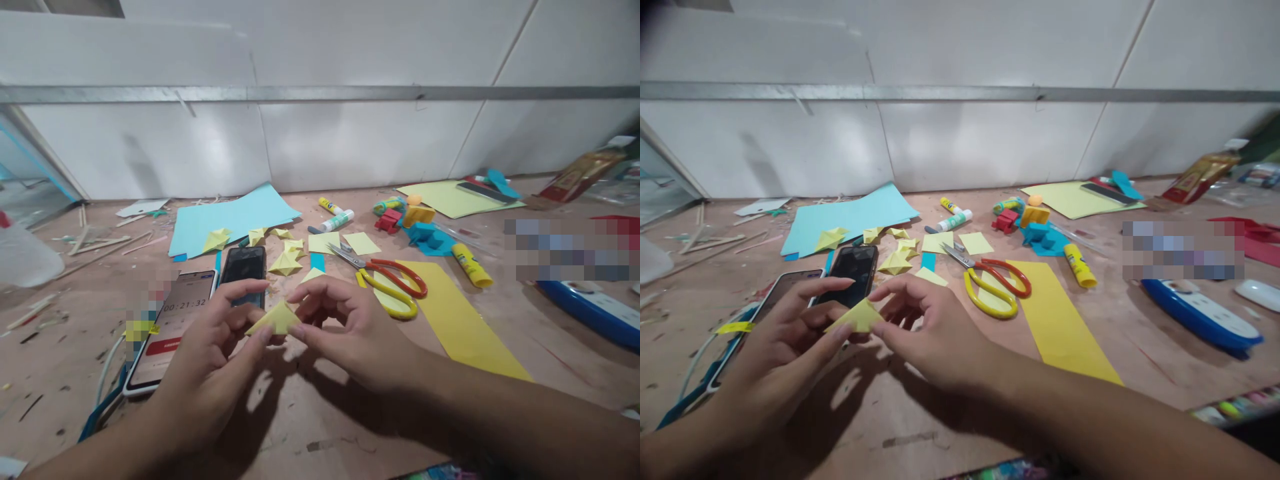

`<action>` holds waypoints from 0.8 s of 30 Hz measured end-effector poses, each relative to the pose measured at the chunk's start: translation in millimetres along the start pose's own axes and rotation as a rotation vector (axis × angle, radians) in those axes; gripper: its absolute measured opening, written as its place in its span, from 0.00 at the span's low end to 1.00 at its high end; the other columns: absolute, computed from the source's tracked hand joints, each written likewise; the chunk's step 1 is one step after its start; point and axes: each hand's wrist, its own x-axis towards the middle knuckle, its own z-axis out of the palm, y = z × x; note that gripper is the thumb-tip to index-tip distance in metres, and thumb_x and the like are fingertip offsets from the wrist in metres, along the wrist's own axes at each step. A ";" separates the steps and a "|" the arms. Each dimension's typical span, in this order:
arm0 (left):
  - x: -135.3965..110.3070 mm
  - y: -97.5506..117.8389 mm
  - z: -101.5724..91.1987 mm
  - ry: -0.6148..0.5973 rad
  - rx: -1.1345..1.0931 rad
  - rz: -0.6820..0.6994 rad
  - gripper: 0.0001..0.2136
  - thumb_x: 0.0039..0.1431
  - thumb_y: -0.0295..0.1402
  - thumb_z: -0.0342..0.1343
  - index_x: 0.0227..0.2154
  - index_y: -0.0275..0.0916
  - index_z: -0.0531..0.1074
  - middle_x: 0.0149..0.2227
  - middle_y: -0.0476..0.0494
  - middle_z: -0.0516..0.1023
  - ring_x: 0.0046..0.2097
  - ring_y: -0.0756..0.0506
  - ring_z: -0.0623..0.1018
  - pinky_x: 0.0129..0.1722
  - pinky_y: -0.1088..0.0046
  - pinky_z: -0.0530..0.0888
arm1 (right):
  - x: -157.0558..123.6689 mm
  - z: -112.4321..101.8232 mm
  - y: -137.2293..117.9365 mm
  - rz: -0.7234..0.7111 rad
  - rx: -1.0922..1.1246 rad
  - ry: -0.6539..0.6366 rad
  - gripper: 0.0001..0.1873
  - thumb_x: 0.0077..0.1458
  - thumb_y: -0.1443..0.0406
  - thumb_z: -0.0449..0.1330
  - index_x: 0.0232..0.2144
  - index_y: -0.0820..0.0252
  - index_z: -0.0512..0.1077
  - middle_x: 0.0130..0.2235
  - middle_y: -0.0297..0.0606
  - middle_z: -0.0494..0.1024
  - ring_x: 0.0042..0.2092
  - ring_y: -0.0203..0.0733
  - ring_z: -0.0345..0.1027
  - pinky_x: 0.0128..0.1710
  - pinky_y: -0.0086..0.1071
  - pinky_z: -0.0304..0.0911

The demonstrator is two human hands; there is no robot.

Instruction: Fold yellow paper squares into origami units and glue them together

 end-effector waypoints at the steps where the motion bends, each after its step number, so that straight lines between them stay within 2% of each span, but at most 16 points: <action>1: 1.0 0.7 -0.9 0.025 0.020 0.021 0.17 0.68 0.35 0.60 0.56 0.49 0.63 0.35 0.52 0.81 0.38 0.48 0.82 0.37 0.76 0.77 | -1.3 -0.7 -1.9 0.025 -0.021 -0.025 0.19 0.55 0.65 0.70 0.48 0.55 0.74 0.32 0.30 0.78 0.35 0.38 0.75 0.36 0.32 0.70; 3: 2.6 1.8 -2.7 0.014 0.048 0.043 0.18 0.68 0.34 0.59 0.57 0.50 0.63 0.35 0.53 0.80 0.36 0.50 0.80 0.36 0.77 0.76 | -3.6 -1.3 -6.1 0.053 -0.056 -0.081 0.27 0.54 0.66 0.70 0.56 0.52 0.71 0.32 0.30 0.77 0.35 0.38 0.76 0.36 0.33 0.71; 4: 2.9 1.9 -3.4 -0.021 0.055 0.039 0.18 0.69 0.34 0.58 0.58 0.51 0.62 0.35 0.53 0.80 0.36 0.50 0.80 0.37 0.77 0.75 | -4.4 -1.1 -7.9 0.049 -0.075 -0.090 0.28 0.54 0.66 0.70 0.57 0.52 0.72 0.33 0.31 0.77 0.34 0.38 0.75 0.35 0.32 0.70; 7: 1.7 -0.2 -3.5 -0.120 0.061 -0.010 0.20 0.71 0.35 0.55 0.62 0.53 0.58 0.37 0.52 0.79 0.37 0.49 0.79 0.39 0.74 0.75 | -4.8 0.8 -9.9 0.042 -0.085 -0.060 0.17 0.58 0.63 0.67 0.50 0.56 0.78 0.33 0.32 0.76 0.31 0.34 0.71 0.29 0.27 0.66; 9: 0.3 -2.2 -2.1 -0.116 0.024 -0.042 0.23 0.71 0.36 0.55 0.64 0.53 0.56 0.38 0.51 0.79 0.39 0.48 0.79 0.41 0.71 0.76 | -3.3 2.4 -8.1 0.063 -0.006 -0.028 0.14 0.59 0.64 0.66 0.48 0.57 0.78 0.31 0.32 0.75 0.30 0.32 0.70 0.28 0.26 0.66; 12: -0.5 -3.7 -0.2 -0.114 -0.036 -0.081 0.26 0.69 0.37 0.58 0.64 0.53 0.55 0.36 0.51 0.79 0.39 0.46 0.80 0.41 0.68 0.77 | -0.7 3.1 -3.9 0.059 0.114 0.013 0.16 0.56 0.70 0.66 0.48 0.56 0.74 0.31 0.30 0.75 0.31 0.34 0.74 0.31 0.27 0.70; 15: 0.2 -2.3 -0.9 -0.085 -0.012 -0.041 0.22 0.69 0.37 0.58 0.62 0.50 0.59 0.32 0.51 0.79 0.36 0.47 0.79 0.39 0.72 0.75 | -0.9 0.9 -1.8 0.058 0.140 0.016 0.17 0.56 0.71 0.65 0.47 0.54 0.70 0.31 0.29 0.76 0.33 0.37 0.77 0.34 0.30 0.73; 17: 0.4 0.2 -2.6 -0.040 -0.012 -0.017 0.18 0.69 0.38 0.58 0.59 0.50 0.64 0.31 0.52 0.78 0.35 0.49 0.78 0.37 0.74 0.74 | -2.9 -2.3 -2.8 0.020 0.127 -0.003 0.22 0.57 0.70 0.66 0.52 0.51 0.69 0.32 0.30 0.78 0.35 0.38 0.78 0.36 0.32 0.75; 20: 0.2 5.4 -4.8 -0.042 -0.116 -0.095 0.15 0.68 0.38 0.60 0.55 0.50 0.69 0.29 0.53 0.76 0.30 0.51 0.74 0.30 0.79 0.71 | -5.3 -9.7 -6.9 -0.089 -0.013 -0.109 0.29 0.57 0.67 0.69 0.59 0.47 0.70 0.40 0.35 0.80 0.43 0.41 0.78 0.39 0.32 0.76; 22: -0.1 8.5 -5.1 -0.103 -0.228 -0.198 0.14 0.66 0.37 0.61 0.53 0.49 0.72 0.29 0.52 0.76 0.28 0.52 0.73 0.27 0.81 0.68 | -5.2 -15.3 -9.5 -0.146 -0.122 -0.203 0.22 0.56 0.64 0.71 0.54 0.49 0.77 0.46 0.39 0.81 0.48 0.43 0.77 0.40 0.30 0.76; 24: -0.7 10.2 -4.7 -0.172 -0.359 -0.281 0.10 0.65 0.35 0.62 0.48 0.47 0.75 0.29 0.50 0.76 0.28 0.53 0.73 0.27 0.82 0.68 | -3.8 -20.1 -10.8 -0.178 -0.170 -0.262 0.14 0.56 0.62 0.71 0.46 0.53 0.82 0.45 0.40 0.82 0.47 0.43 0.77 0.39 0.29 0.75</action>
